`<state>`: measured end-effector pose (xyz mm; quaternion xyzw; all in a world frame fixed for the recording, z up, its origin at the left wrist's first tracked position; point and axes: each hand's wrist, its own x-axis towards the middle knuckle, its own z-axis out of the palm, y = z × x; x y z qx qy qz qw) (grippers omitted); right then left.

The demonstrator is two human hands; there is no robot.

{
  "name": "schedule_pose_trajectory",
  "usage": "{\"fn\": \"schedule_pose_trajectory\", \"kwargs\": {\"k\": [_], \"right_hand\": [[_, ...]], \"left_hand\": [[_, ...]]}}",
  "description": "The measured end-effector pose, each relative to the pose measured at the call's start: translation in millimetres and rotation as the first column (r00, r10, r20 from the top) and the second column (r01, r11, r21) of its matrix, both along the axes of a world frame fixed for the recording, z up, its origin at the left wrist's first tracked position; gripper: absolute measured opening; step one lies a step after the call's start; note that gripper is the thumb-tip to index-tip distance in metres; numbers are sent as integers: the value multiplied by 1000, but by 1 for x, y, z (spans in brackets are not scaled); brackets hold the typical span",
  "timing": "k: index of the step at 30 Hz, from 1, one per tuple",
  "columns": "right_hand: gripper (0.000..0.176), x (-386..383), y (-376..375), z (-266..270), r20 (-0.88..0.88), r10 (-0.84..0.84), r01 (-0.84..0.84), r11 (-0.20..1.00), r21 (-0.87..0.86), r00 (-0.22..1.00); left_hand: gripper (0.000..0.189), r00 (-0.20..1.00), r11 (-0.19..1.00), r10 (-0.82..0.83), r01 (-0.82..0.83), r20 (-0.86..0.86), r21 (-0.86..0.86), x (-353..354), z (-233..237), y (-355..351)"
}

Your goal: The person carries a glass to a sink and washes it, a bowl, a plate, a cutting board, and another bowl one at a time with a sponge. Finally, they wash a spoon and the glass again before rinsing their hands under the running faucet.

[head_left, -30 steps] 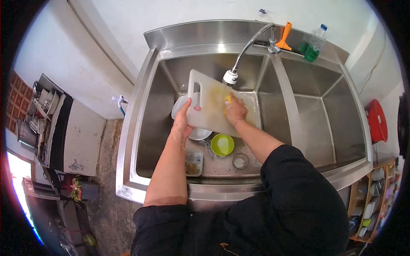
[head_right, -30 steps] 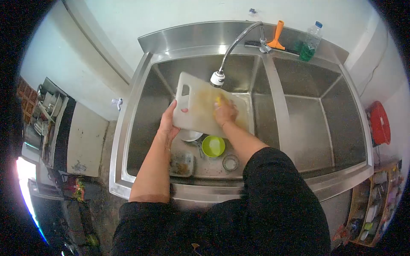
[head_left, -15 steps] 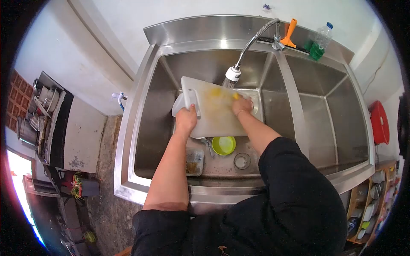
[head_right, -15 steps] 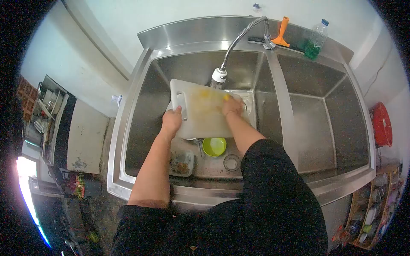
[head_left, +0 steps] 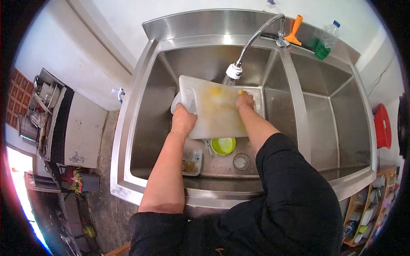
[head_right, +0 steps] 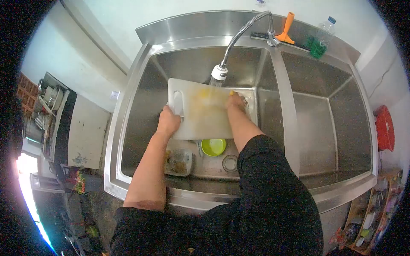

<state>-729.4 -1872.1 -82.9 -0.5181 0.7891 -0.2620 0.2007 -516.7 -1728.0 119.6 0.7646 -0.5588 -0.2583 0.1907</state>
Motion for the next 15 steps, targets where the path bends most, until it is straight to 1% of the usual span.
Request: {"fn": "schedule_pose_trajectory", "kwargs": {"k": [1,3,4,5,7,8,10,11,12,13,14,15], "right_hand": [[32,-7,2,5,18,-108,105,985,136,994],[33,33,19,66,44,25,-31,988,150,999],[32,56,22,76,69,163,-163,987,-12,984],[31,76,30,83,74,302,-286,942,-174,950],[30,98,57,124,-63,445,-443,847,-294,893],[29,92,53,116,2,469,-440,830,-343,883],[29,64,34,83,128,519,-420,793,-441,845],[29,41,17,62,119,416,-387,898,-207,902],[30,19,4,48,80,316,-320,947,37,945],[30,3,11,43,32,101,-102,994,34,994],[32,-6,20,39,-18,-124,124,992,24,992],[32,-5,20,47,-60,-42,44,998,39,997]], "left_hand": [[45,1000,1000,-3,3,-2,6,-1,0,0],[44,1000,1000,-9,9,-10,19,-3,1,0],[43,1000,1000,-9,9,9,9,-4,3,-1],[42,1000,1000,-7,7,30,2,-4,6,1],[40,999,1000,-10,10,51,-3,-1,6,3],[39,999,1000,-10,10,50,-4,2,6,3],[38,998,1000,-18,19,64,-14,4,4,2],[38,997,999,-24,26,80,-22,4,0,2],[38,995,999,-27,30,96,-32,6,-1,1],[37,994,999,-39,42,98,-29,6,0,1],[37,994,998,-55,58,97,-23,5,0,1],[36,993,997,-72,74,93,-20,4,0,0]]}}
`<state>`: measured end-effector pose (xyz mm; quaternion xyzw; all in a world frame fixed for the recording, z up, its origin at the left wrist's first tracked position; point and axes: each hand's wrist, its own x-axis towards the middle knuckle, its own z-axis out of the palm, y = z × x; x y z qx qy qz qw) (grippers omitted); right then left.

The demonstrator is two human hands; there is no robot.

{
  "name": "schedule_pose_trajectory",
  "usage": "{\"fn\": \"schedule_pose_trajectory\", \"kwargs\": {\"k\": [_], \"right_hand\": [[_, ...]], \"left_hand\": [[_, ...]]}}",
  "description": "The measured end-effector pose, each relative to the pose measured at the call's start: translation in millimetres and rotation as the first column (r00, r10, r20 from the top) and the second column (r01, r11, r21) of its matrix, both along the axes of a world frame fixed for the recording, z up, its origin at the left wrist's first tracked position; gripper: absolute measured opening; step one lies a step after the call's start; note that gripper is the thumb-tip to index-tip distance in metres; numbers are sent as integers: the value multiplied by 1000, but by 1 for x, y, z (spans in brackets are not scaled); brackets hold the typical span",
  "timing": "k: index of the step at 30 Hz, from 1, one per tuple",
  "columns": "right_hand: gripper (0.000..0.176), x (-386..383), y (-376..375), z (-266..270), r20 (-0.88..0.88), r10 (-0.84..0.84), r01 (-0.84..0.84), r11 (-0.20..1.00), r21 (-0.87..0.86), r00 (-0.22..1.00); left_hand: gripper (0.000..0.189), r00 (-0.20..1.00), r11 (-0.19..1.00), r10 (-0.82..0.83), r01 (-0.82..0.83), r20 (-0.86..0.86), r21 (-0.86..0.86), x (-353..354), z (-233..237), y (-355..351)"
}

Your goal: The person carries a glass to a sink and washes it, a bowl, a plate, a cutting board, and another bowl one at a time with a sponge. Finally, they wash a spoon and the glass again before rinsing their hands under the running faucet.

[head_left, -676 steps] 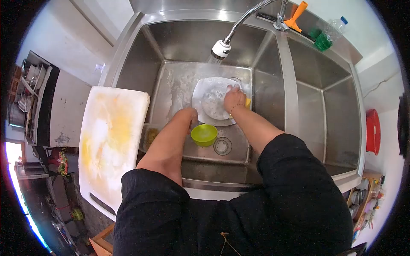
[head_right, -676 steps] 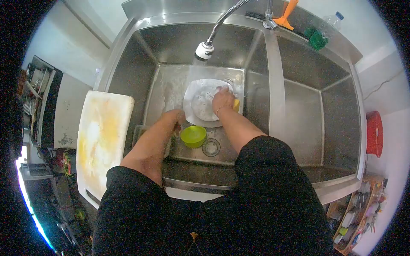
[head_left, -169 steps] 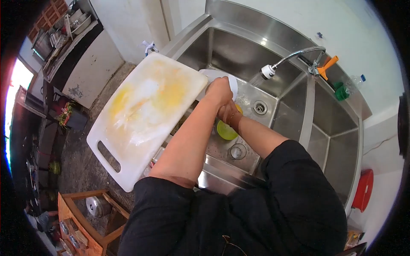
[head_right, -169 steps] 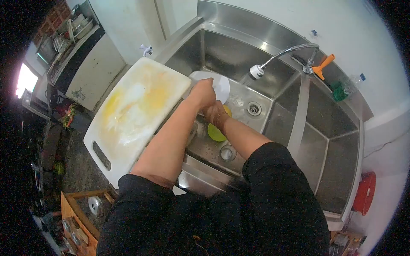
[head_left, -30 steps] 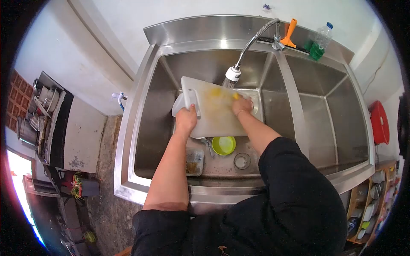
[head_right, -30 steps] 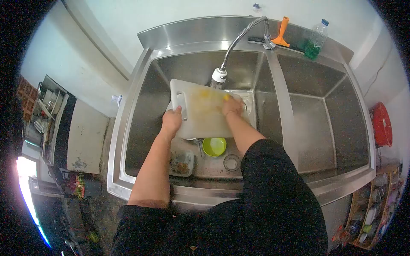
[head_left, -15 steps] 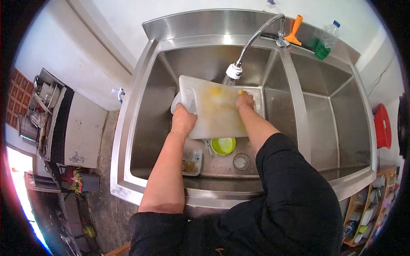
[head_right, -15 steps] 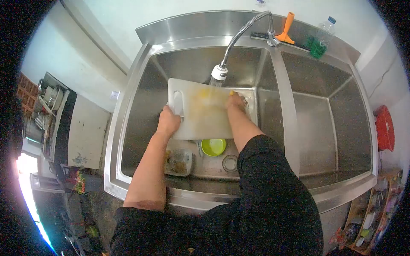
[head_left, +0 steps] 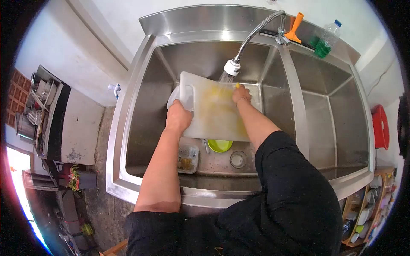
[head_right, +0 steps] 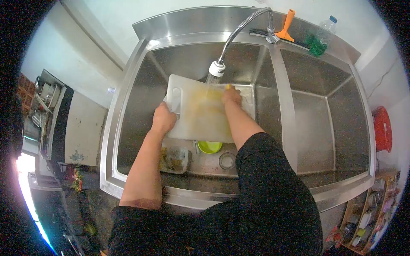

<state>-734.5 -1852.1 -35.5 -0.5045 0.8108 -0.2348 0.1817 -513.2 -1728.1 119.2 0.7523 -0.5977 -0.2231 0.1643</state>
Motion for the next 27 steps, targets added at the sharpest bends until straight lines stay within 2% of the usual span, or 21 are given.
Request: {"fn": "schedule_pose_trajectory", "kwargs": {"k": [2,4,6,9,10,11,13,14,17,18,19,20,22,25,27], "right_hand": [[32,18,1,27,-73,162,-158,986,49,984],[26,63,-10,16,80,147,-140,986,-92,986],[31,91,19,57,25,472,-436,832,-342,881],[30,80,16,34,69,529,-414,732,-540,846],[31,62,14,23,124,482,-418,840,-346,867],[32,35,13,6,130,363,-330,919,-217,923],[36,-22,7,-29,88,116,-120,992,39,989],[39,-32,6,-36,41,-7,0,986,164,999],[35,-2,-1,-26,-39,-48,53,990,131,998],[32,15,-10,-22,140,36,-45,997,61,990],[31,39,-4,1,-13,267,-266,963,49,964],[30,63,10,36,-164,477,-471,879,75,864],[29,98,57,83,-7,400,-383,873,-303,917],[38,62,39,22,99,461,-428,871,-239,882],[40,9,53,-1,90,272,-266,961,-77,958]], "left_hand": [[35,1000,999,21,-21,-14,-41,-2,-2,-3],[34,999,996,31,-33,-26,-82,-3,-1,-4],[34,999,993,38,-41,-28,-112,0,3,-1],[33,1000,993,12,-15,-27,-119,10,0,0],[33,1000,994,16,-18,-16,-108,11,-2,0],[33,1000,995,23,-23,-6,-97,13,-4,0],[33,999,995,32,-29,23,-91,14,-2,-1],[33,999,996,30,-26,40,-91,10,1,-1],[33,999,997,38,-36,32,-73,1,1,-4],[34,999,996,44,-42,27,-75,0,3,-6],[34,998,994,62,-61,0,-86,-2,7,-5],[34,997,992,78,-80,-28,-94,-3,10,-2],[34,993,989,104,-109,-60,-97,-6,9,0],[34,987,984,141,-148,-71,-97,-1,2,2],[35,985,982,147,-156,-87,-108,-1,1,1]]}}
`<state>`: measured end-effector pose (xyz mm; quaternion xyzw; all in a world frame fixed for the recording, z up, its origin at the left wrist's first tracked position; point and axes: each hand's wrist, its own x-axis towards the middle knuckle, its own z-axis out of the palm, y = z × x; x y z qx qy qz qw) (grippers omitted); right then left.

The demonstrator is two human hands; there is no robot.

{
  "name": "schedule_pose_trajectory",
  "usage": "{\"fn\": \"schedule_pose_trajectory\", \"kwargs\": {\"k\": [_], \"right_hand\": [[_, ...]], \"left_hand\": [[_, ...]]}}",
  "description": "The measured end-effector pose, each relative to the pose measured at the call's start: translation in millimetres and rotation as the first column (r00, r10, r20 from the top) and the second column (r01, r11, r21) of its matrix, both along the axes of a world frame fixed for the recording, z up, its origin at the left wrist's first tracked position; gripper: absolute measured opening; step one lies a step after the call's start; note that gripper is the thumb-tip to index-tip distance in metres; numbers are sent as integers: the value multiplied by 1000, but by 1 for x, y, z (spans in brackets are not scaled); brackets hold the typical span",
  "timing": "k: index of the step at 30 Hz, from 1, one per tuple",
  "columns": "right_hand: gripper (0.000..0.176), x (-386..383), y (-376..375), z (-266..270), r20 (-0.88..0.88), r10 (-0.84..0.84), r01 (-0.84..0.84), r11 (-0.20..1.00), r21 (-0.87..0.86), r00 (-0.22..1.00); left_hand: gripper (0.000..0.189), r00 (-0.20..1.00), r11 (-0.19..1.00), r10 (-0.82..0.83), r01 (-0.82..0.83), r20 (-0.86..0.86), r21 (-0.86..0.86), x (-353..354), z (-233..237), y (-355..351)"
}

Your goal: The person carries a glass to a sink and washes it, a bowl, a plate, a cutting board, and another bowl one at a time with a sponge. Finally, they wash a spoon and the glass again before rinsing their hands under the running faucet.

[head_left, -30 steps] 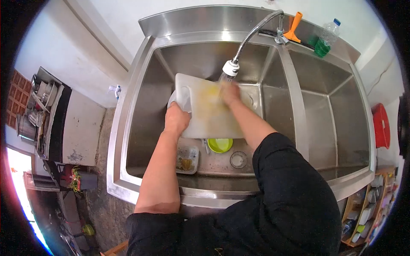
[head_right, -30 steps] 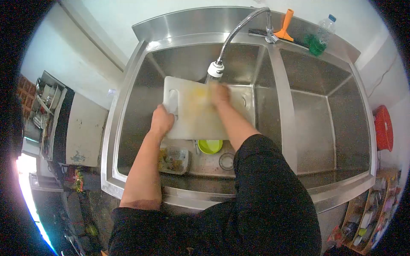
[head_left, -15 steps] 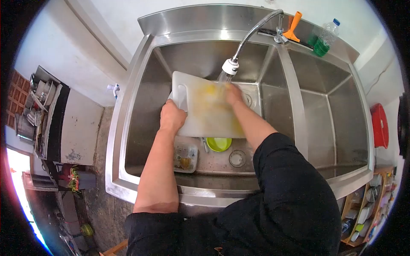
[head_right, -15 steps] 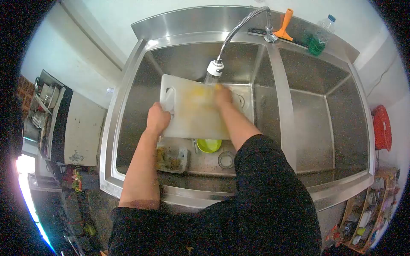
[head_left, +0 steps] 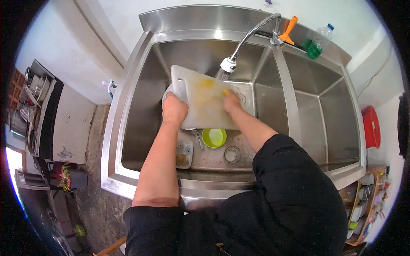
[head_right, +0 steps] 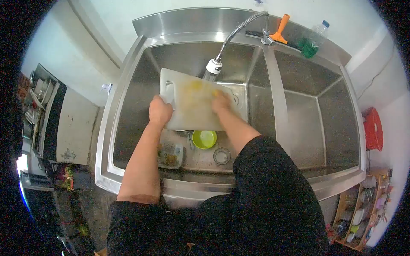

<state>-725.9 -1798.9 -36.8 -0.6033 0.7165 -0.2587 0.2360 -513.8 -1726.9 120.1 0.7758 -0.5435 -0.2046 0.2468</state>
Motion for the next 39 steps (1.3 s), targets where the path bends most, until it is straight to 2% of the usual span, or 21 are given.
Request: {"fn": "schedule_pose_trajectory", "kwargs": {"k": [1,3,5,7,9,12,14,16,19,20,21,23,26,27,29,31,34,36,38,39], "right_hand": [[42,-30,-3,-38,-92,-61,72,990,124,994],[45,-42,1,-50,-156,-123,165,942,294,980],[47,-3,21,26,-80,-161,179,900,397,984],[44,37,34,85,-29,102,-89,947,308,994],[28,81,46,88,-110,141,-146,988,-44,984],[28,85,91,122,-56,243,-249,955,-162,968],[28,50,79,67,-100,263,-278,937,-211,960],[28,8,85,60,-98,151,-135,979,152,984],[27,-9,76,57,-172,140,-67,925,373,975],[26,-1,75,55,-183,150,-86,944,319,972],[25,27,92,86,-192,156,-100,957,273,969],[26,59,107,100,-124,269,-270,963,4,955],[25,73,125,120,-65,238,-244,961,-132,969],[26,62,120,109,-73,288,-294,950,-104,955],[28,8,95,51,-85,386,-391,919,-48,918],[28,-47,61,-31,-63,234,-222,963,150,970],[27,-37,45,-11,-134,69,-22,945,328,989],[25,10,41,7,-253,100,-70,990,122,962],[28,60,57,79,-114,222,-225,974,-18,968],[28,79,64,100,-72,258,-267,944,-196,964]], "left_hand": [[35,1000,1000,-2,2,-2,-15,0,1,-3],[36,1000,999,-8,8,-12,-31,-3,0,-5],[38,999,1000,10,-11,-34,-12,-9,2,-1],[39,998,999,30,-31,-51,-12,-12,3,-1],[40,995,998,55,-57,-81,-26,-17,-4,-3],[38,996,999,22,-18,-88,49,-19,7,4],[37,994,998,39,-32,-105,61,-14,3,3],[37,992,997,40,-32,-123,68,-15,0,1],[39,991,997,47,-38,-128,68,-16,2,-1],[39,991,997,56,-49,-122,64,-17,4,-1],[40,992,996,61,-54,-114,69,-19,4,1],[42,988,997,64,-56,-143,55,-20,3,2],[42,992,996,41,-31,-120,79,-18,7,3],[41,994,995,29,-19,-103,95,-18,8,3],[41,995,995,14,-3,-100,104,-11,-3,0],[41,996,996,2,6,-88,94,-13,-4,-3],[42,998,997,11,-6,-64,79,-17,-2,-4],[43,998,995,19,-12,-65,95,-17,-5,-4],[42,997,999,11,-7,-70,54,-17,-4,-4],[41,998,999,7,-4,-68,36,-17,-5,-3]]}}
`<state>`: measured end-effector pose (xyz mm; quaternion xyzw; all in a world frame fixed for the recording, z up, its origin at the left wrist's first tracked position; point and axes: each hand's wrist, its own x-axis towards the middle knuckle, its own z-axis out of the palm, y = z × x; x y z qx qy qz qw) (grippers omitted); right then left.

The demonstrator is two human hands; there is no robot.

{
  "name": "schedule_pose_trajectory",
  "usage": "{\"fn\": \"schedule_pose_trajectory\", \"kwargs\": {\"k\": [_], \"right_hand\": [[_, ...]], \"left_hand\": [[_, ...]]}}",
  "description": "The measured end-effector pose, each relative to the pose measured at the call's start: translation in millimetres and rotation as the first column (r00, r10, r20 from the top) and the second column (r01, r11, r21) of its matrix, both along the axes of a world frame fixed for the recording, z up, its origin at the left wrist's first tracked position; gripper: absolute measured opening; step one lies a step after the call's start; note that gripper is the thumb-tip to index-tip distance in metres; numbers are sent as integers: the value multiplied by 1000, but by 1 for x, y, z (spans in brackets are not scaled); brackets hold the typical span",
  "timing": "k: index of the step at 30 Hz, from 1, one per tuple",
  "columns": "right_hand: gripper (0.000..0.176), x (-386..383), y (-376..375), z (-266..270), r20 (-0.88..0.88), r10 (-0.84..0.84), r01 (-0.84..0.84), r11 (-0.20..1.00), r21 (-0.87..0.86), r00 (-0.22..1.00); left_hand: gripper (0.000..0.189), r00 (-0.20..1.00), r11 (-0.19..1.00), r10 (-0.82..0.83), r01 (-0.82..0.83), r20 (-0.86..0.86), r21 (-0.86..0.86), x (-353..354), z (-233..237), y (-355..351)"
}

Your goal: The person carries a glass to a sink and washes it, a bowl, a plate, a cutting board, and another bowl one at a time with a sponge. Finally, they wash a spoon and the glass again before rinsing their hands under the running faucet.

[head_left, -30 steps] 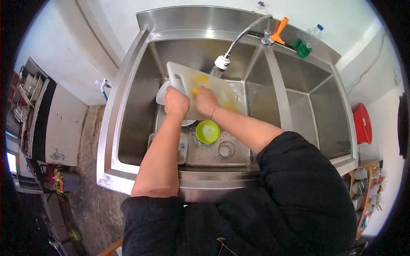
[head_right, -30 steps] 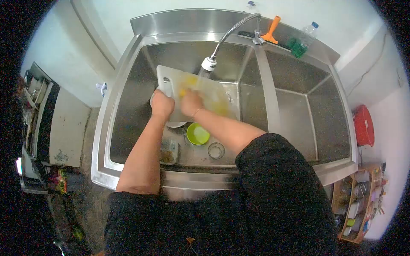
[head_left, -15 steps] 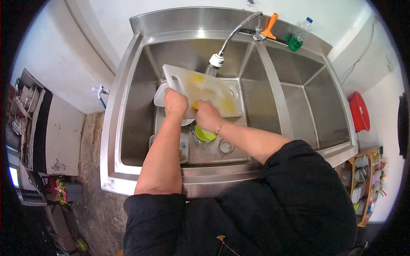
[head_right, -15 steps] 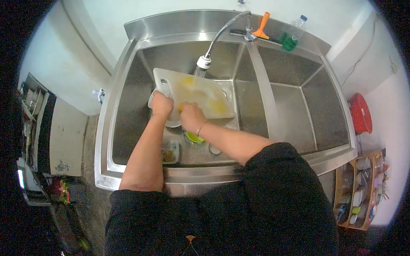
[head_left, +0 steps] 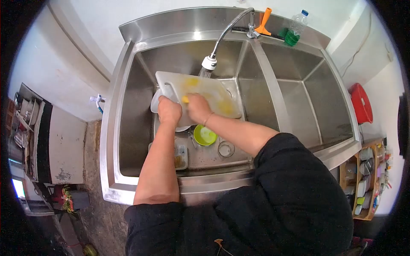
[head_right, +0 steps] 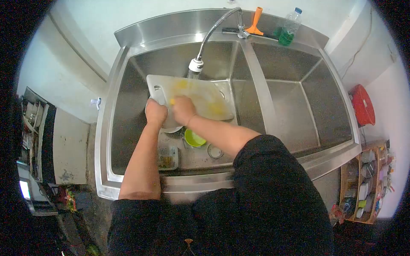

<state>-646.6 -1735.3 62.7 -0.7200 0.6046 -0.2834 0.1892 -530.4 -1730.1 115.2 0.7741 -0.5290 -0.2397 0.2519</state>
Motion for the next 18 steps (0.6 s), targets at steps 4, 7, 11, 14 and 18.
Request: {"fn": "schedule_pose_trajectory", "kwargs": {"k": [4,7,11,14,18], "right_hand": [[37,-21,-13,-38,232,154,-77,948,-309,961],[38,-95,-23,-90,255,-224,190,970,152,941],[34,-107,-36,-67,-291,-454,539,691,481,842],[33,-43,-80,-81,-75,-324,331,892,307,943],[28,16,-61,-20,66,-94,101,987,-125,993]], "left_hand": [[41,1000,1000,10,-10,18,11,4,-1,1],[40,997,1000,8,-10,75,24,10,-10,0],[39,998,1000,14,-14,59,14,3,-7,-3],[38,998,1000,-11,10,59,15,3,-6,-2],[36,998,1000,-27,27,57,-4,5,-5,0]]}}
